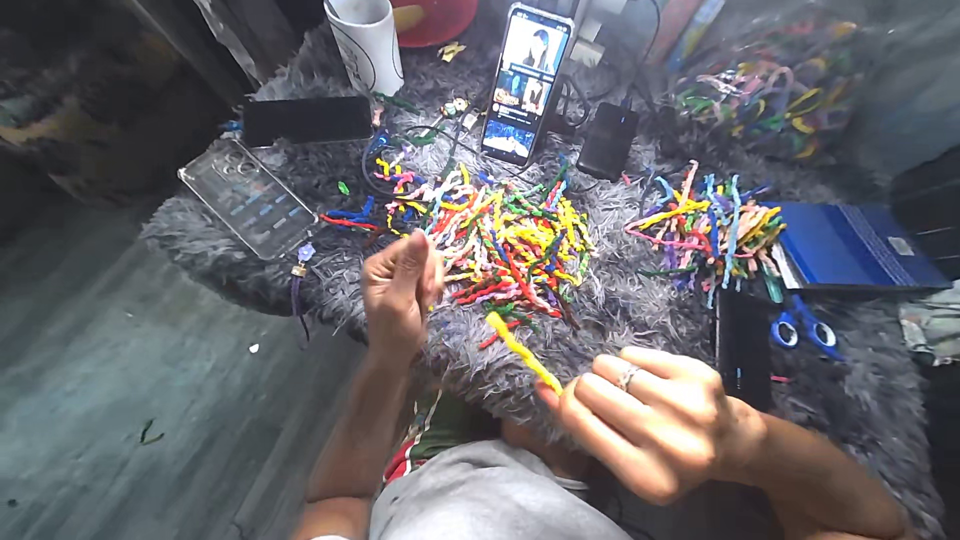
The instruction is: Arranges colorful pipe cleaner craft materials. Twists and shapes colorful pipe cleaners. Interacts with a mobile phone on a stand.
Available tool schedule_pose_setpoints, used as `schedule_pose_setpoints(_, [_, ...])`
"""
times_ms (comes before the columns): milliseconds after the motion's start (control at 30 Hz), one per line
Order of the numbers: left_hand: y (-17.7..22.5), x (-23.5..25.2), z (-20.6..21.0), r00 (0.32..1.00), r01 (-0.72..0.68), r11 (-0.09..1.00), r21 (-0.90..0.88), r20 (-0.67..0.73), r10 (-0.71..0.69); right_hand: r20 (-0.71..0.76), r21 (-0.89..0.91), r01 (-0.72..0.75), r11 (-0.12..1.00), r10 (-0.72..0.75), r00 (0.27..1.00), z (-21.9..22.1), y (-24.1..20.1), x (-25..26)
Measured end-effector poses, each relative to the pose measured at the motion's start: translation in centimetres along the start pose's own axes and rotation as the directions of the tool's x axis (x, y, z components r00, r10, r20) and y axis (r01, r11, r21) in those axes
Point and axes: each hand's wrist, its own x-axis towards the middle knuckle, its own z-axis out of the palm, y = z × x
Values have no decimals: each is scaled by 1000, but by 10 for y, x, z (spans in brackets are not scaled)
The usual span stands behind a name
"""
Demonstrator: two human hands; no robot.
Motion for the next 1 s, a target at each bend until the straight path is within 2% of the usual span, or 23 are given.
schedule_pose_setpoints(67, [-2, 5, -9, 996, -87, 987, 137, -3, 88, -24, -62, -140, 988, 139, 990, 1, 11, -2])
schedule_pose_setpoints(133, [-9, 8, -8, 988, -152, 971, 184, 33, 148, -20, -142, -295, 945, 296, 955, 2, 35, -6])
schedule_pose_setpoints(200, [-19, 10, -6, 984, -178, 953, 247, 11, 180, 43, -242, -469, 849, 492, 869, 1, 62, -11])
schedule_pose_setpoints(267, [-30, 10, -10, 983, -166, 899, 406, -1, 182, 92, -311, -633, 709, 686, 722, 4, 86, -23])
schedule_pose_setpoints(333, [-45, 8, -15, 986, -133, 853, 505, -21, 167, 107, -380, -755, 534, 836, 538, 11, 105, -33])
schedule_pose_setpoints(400, [-56, 7, -17, 987, -96, 828, 552, -52, 149, 159, -490, -798, 352, 936, 315, 20, 121, -36])
schedule_pose_setpoints(433, [-58, 9, -17, 985, -96, 817, 568, -63, 160, 190, -521, -800, 297, 954, 230, 23, 125, -36])
schedule_pose_setpoints(467, [-60, 10, -17, 981, -111, 803, 585, -66, 183, 212, -528, -801, 281, 957, 196, 26, 128, -36])
schedule_pose_setpoints(500, [-61, 12, -17, 976, -130, 784, 606, -59, 207, 224, -509, -804, 307, 949, 221, 30, 129, -37])
schedule_pose_setpoints(533, [-62, 12, -16, 974, -146, 764, 628, -46, 224, 233, -463, -810, 360, 931, 281, 34, 131, -37])
schedule_pose_setpoints(600, [-62, 12, -15, 971, -172, 728, 664, -11, 239, 263, -332, -818, 469, 879, 397, 43, 134, -32])
schedule_pose_setpoints(700, [-62, 11, -14, 964, -210, 699, 683, 26, 264, 369, -103, -807, 581, 776, 512, 62, 142, -21])
schedule_pose_setpoints(767, [-62, 12, -14, 964, -209, 693, 690, 25, 265, 428, -15, -793, 609, 721, 546, 75, 143, -16])
schedule_pose_setpoints(867, [-62, 12, -12, 966, -195, 688, 699, 17, 257, 423, -34, -776, 630, 712, 560, 87, 140, -6])
schedule_pose_setpoints(1000, [-62, 13, -11, 967, -207, 664, 719, 45, 253, 282, -67, -750, 658, 733, 618, 95, 153, 12])
